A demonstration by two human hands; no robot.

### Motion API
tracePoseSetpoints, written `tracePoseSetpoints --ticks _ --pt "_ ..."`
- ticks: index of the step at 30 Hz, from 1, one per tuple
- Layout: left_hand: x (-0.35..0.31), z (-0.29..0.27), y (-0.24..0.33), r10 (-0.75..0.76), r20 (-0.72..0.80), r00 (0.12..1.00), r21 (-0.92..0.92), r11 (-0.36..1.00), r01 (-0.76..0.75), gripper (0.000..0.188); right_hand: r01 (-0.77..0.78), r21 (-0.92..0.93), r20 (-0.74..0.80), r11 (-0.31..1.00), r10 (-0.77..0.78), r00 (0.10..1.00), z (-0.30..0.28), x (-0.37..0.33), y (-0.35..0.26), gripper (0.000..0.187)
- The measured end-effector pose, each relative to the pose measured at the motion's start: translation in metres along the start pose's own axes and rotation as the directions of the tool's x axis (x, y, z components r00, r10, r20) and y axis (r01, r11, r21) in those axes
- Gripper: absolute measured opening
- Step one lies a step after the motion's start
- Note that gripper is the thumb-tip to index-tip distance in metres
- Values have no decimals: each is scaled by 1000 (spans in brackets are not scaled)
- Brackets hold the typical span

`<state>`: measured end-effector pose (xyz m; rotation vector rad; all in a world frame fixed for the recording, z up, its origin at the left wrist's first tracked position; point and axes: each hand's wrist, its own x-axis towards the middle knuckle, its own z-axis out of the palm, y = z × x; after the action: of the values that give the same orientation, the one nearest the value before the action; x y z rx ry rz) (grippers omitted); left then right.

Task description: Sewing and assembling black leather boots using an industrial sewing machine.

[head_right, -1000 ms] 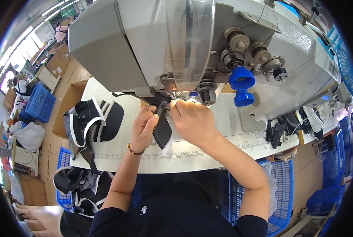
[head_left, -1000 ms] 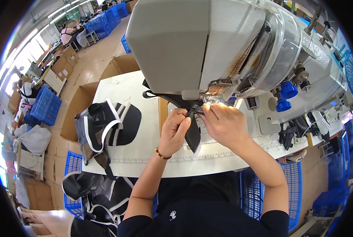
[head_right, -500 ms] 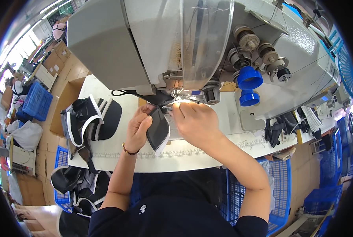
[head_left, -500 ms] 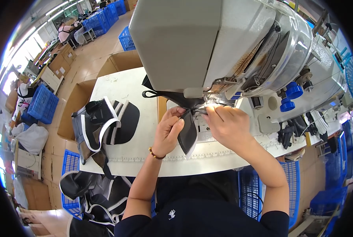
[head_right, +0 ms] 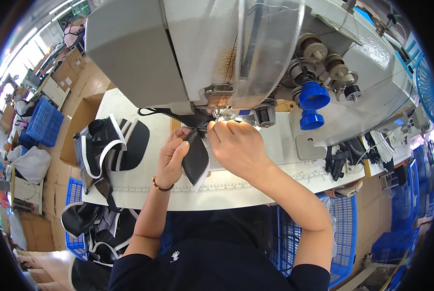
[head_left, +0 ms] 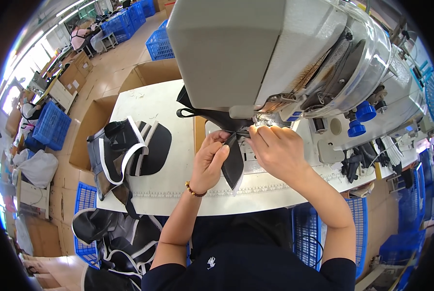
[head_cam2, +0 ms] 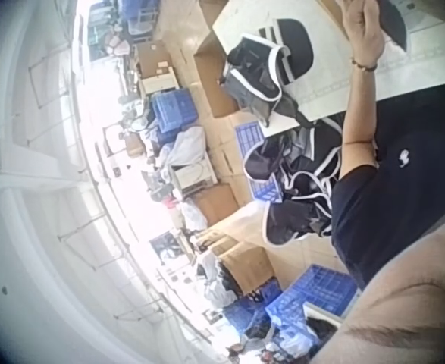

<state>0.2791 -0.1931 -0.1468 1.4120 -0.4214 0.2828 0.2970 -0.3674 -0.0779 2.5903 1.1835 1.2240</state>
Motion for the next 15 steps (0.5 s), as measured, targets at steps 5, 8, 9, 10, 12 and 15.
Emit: tracePoseSetpoints --ticks 5,8,9,10,12,15 --pt "2 -1 0 30 16 999 28 999 -30 17 4 -11 -42 1000 -5 999 0 0 0 26" --pt "2 -2 0 40 19 999 32 999 -40 18 -21 8 -18 1000 21 1000 -5 2 0 26" --pt "2 -1 0 37 17 999 31 999 -37 18 -20 7 -16 1000 20 1000 -5 3 0 26" --pt "2 -1 1 36 17 999 29 999 -37 18 -2 -9 -5 1000 2 1000 -5 3 0 26" --pt "2 -1 2 29 21 999 30 999 -30 18 16 -24 8 1000 -16 1000 -4 4 -1 26" --pt "1 1 4 2 17 1000 20 1000 -3 19 11 -33 18 999 -10 1000 -2 5 -3 25"
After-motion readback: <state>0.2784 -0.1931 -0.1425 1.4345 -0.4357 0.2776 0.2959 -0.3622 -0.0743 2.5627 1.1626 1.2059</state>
